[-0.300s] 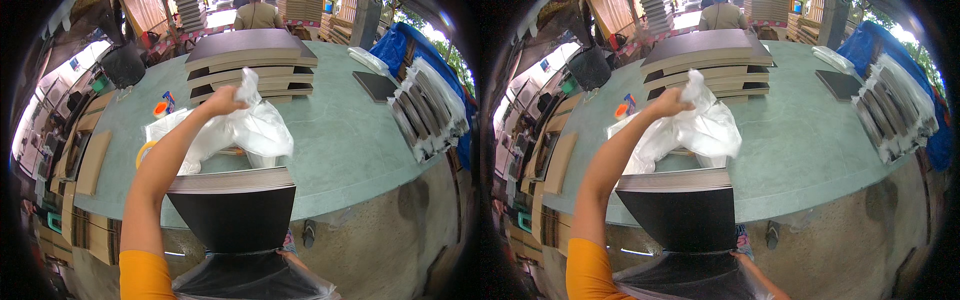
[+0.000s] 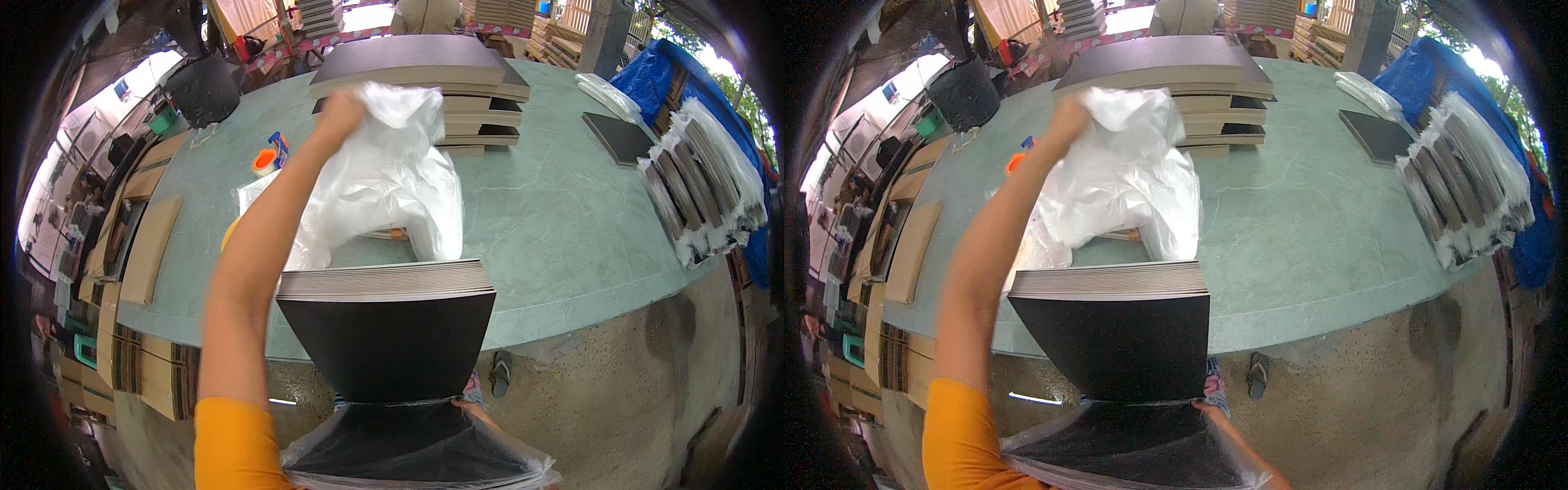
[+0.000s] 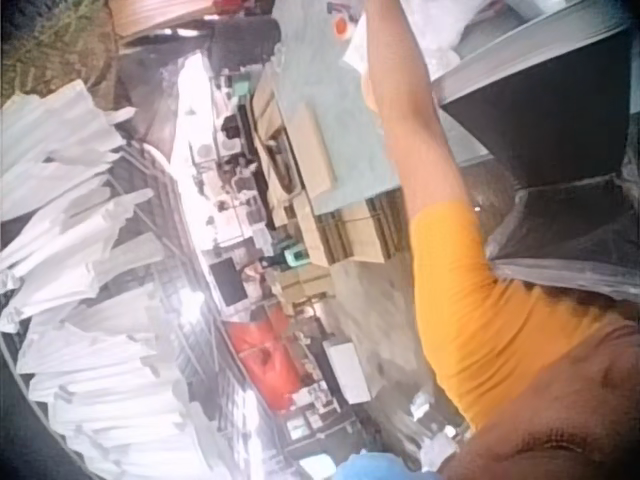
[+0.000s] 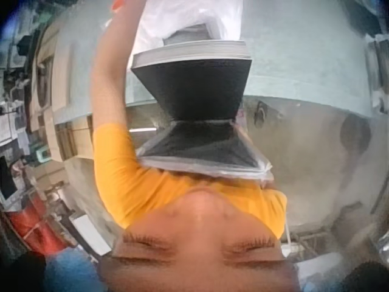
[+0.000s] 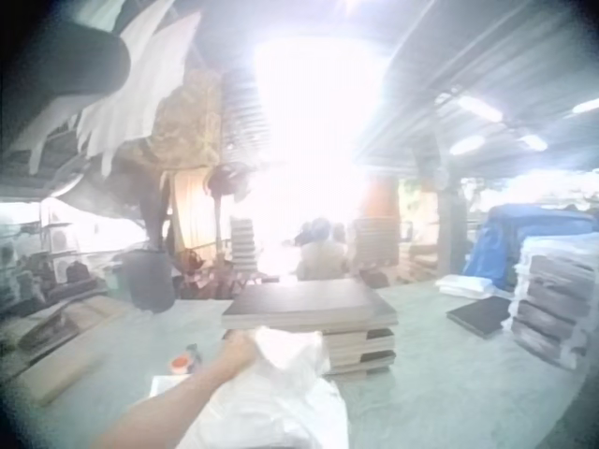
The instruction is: The person wraps individual dark panels or boards in clear plastic film by hand, pulling the film from a roll and tucking it around the edges of the items before stacking them.
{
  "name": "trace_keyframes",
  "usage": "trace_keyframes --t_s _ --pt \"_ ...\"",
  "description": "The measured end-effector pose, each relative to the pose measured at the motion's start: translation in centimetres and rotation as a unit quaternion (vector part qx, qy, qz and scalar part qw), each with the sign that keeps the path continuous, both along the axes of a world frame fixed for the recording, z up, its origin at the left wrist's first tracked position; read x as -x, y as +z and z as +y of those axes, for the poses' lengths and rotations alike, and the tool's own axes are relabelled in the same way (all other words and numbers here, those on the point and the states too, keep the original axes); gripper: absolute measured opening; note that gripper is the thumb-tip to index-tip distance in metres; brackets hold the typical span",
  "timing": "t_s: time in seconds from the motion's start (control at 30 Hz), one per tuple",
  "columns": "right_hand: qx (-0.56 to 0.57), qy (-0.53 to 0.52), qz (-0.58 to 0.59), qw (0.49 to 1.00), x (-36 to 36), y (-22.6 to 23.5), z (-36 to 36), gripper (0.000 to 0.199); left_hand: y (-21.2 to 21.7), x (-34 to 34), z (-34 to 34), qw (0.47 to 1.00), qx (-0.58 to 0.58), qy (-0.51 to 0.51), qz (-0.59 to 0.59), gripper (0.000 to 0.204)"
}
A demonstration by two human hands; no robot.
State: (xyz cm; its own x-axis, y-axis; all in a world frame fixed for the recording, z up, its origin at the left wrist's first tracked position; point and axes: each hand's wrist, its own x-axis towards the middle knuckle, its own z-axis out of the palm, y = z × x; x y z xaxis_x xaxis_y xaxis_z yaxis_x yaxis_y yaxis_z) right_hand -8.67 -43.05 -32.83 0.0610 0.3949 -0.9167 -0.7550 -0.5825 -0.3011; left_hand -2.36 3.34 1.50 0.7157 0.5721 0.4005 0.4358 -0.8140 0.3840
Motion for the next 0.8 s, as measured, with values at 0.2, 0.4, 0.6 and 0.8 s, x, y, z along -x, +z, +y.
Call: trace_keyframes --t_s 0.2,0.4,0.6,0.8 --pt "0.039 0.025 0.009 0.999 0.0 3.0 0.9 0.042 -7.8 1.8 0.9 0.978 -0.042 -0.122 0.161 0.033" --pt "0.020 0.084 0.004 0.996 0.6 3.2 0.8 0.068 -5.5 3.1 7.5 0.926 0.343 0.014 -0.158 0.029" --pt "0.040 0.045 -0.017 0.998 -0.2 7.5 2.3 0.062 4.5 7.9 6.7 0.980 -0.148 0.119 0.057 0.028" --pt "0.009 0.074 -0.077 0.994 -0.3 4.0 -0.2 0.050 7.1 22.4 -5.6 0.943 -0.236 0.070 -0.222 0.050"
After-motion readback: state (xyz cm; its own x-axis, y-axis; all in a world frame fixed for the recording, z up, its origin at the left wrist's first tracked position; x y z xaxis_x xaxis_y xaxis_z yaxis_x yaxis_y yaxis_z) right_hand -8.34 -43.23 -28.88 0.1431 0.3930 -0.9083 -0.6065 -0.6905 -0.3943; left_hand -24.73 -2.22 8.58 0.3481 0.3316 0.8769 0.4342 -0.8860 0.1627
